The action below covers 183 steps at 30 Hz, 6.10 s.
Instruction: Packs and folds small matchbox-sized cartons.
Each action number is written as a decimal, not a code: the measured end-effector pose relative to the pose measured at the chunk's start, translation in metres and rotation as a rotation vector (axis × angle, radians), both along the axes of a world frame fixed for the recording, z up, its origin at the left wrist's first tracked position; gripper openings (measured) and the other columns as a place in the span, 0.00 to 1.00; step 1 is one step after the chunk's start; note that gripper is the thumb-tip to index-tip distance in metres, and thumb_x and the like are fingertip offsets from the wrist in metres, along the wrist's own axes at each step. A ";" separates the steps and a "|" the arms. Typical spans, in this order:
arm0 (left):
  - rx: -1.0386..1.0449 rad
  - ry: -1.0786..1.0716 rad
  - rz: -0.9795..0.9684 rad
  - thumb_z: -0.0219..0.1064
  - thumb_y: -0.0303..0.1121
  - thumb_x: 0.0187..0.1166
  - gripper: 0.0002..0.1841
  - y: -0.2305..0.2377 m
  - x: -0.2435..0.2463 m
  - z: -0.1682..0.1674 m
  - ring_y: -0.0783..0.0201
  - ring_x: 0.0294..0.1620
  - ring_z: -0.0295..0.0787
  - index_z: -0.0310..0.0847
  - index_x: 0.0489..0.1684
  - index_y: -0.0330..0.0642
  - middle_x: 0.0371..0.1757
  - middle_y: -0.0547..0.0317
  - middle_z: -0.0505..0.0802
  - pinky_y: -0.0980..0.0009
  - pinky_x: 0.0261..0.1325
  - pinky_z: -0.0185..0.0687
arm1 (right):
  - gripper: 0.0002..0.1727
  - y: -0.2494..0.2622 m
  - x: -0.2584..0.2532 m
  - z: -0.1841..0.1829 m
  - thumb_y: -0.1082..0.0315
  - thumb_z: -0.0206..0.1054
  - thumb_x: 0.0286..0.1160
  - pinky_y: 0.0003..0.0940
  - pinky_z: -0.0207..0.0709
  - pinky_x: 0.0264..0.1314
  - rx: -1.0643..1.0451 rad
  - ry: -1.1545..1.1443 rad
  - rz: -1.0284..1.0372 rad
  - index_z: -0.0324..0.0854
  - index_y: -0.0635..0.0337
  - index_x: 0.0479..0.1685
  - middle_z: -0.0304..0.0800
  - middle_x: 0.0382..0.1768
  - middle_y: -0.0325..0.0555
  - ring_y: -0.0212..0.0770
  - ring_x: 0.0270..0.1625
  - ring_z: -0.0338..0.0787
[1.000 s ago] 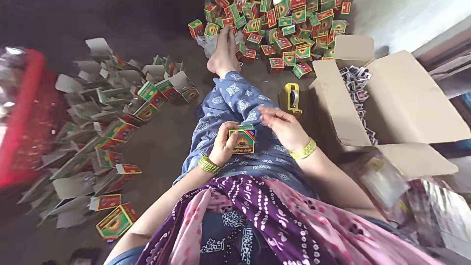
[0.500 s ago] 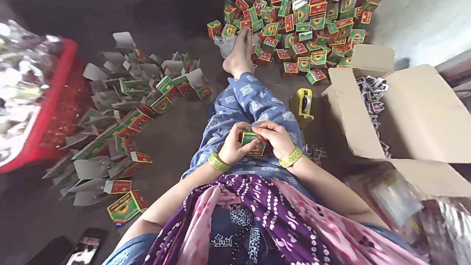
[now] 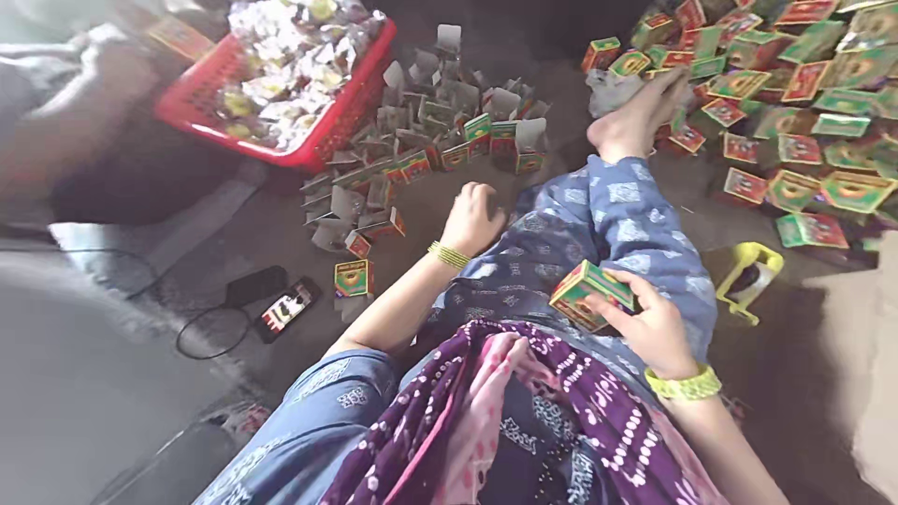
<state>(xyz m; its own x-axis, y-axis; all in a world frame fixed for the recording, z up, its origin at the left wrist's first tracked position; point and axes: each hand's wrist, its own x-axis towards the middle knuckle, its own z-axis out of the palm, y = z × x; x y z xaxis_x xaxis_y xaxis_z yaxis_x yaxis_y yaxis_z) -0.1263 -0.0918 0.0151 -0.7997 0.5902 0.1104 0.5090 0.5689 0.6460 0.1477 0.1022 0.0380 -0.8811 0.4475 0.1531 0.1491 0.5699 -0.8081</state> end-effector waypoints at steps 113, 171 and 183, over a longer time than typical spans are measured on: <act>0.758 -0.480 -0.891 0.88 0.39 0.61 0.30 0.081 0.123 -0.027 0.69 0.49 0.89 0.74 0.54 0.35 0.50 0.56 0.88 0.68 0.55 0.91 | 0.28 0.015 0.016 -0.007 0.42 0.58 0.87 0.37 0.77 0.60 0.137 0.238 -0.006 0.83 0.58 0.28 0.85 0.41 0.49 0.41 0.53 0.84; 0.683 -0.475 -0.820 0.56 0.33 0.89 0.11 0.094 0.116 -0.036 0.59 0.70 0.81 0.80 0.53 0.34 0.67 0.46 0.84 0.60 0.72 0.81 | 0.23 0.237 0.118 -0.074 0.58 0.66 0.85 0.61 0.69 0.81 -0.127 -0.418 -0.854 0.81 0.62 0.73 0.86 0.69 0.62 0.60 0.75 0.82; 0.700 -0.487 -0.800 0.56 0.32 0.89 0.10 0.093 0.118 -0.035 0.61 0.67 0.83 0.78 0.51 0.35 0.66 0.47 0.84 0.63 0.68 0.84 | 0.18 0.204 0.113 -0.036 0.59 0.78 0.73 0.56 0.73 0.77 -0.425 -0.265 -1.042 0.91 0.58 0.59 0.91 0.63 0.53 0.50 0.70 0.85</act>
